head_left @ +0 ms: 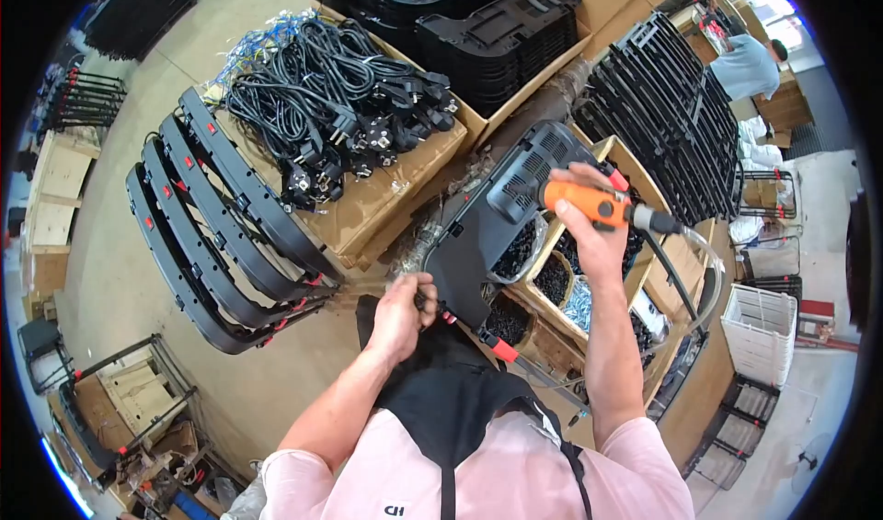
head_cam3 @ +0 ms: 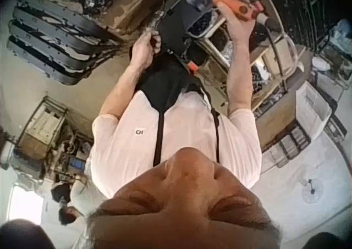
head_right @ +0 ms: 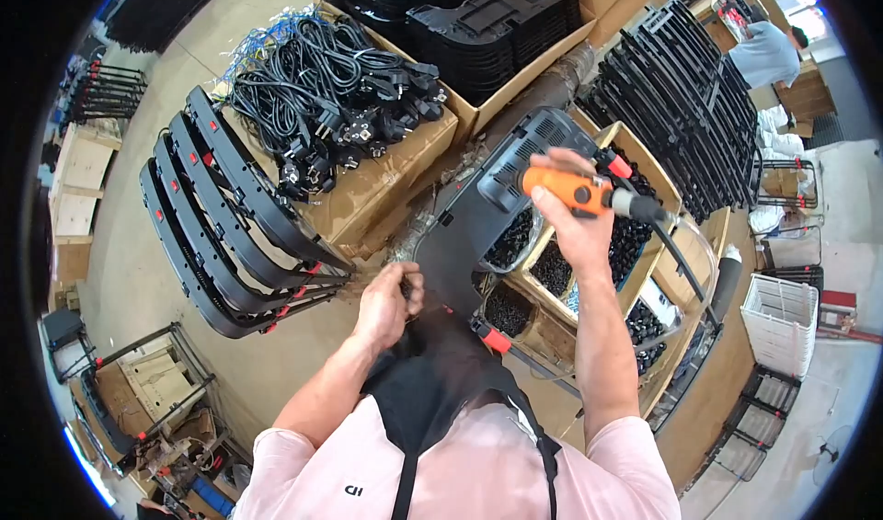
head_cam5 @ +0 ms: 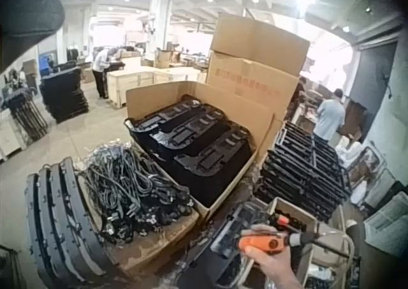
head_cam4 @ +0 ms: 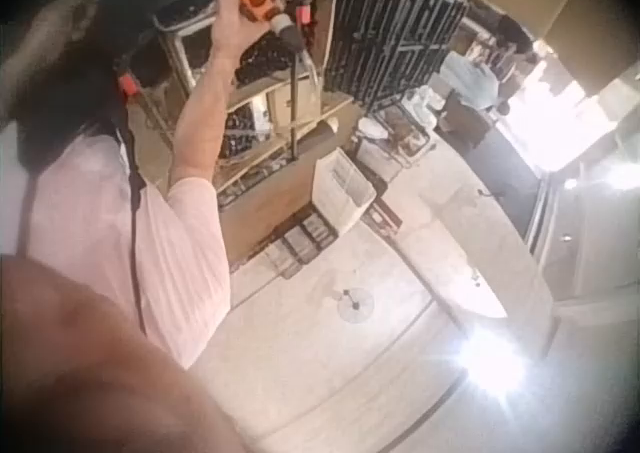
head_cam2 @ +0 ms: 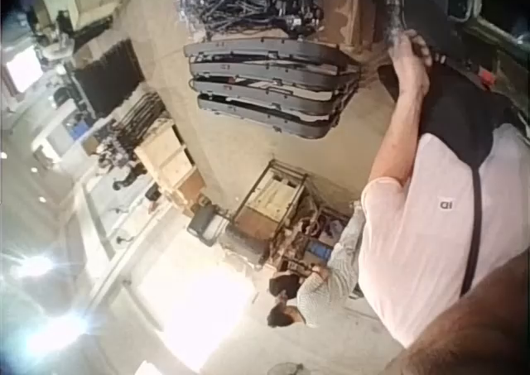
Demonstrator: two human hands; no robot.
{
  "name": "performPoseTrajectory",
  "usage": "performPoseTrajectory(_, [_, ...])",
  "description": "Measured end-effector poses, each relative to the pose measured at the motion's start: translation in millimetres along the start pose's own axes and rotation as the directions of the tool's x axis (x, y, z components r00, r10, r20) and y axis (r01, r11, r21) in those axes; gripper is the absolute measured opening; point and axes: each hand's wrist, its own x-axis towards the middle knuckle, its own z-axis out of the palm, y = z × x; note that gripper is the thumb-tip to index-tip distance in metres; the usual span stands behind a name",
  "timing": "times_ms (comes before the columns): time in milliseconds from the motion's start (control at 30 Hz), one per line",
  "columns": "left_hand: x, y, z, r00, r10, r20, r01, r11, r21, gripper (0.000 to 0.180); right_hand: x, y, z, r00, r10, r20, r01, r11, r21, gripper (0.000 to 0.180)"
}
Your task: Assembling plastic housing components and internal wiring using an electric screwdriver in a factory environment.
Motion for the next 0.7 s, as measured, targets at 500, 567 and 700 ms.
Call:
performPoseTrajectory(500, [-65,-112,37,0.948,-0.270,0.170,0.242,0.955,0.170,0.021,-239,14,-62,0.969,0.168,-0.184,-0.109,0.950,0.294,0.053])
performPoseTrajectory(567, [-71,-116,34,0.962,-0.224,0.155,0.194,0.963,0.189,0.019,-258,13,-64,0.968,0.179,-0.176,-0.115,0.940,0.320,0.054])
performPoseTrajectory(700, [-88,-120,43,0.962,-0.229,0.151,0.205,0.966,0.157,0.020,-282,15,-64,0.971,0.182,-0.158,-0.128,0.946,0.299,0.056])
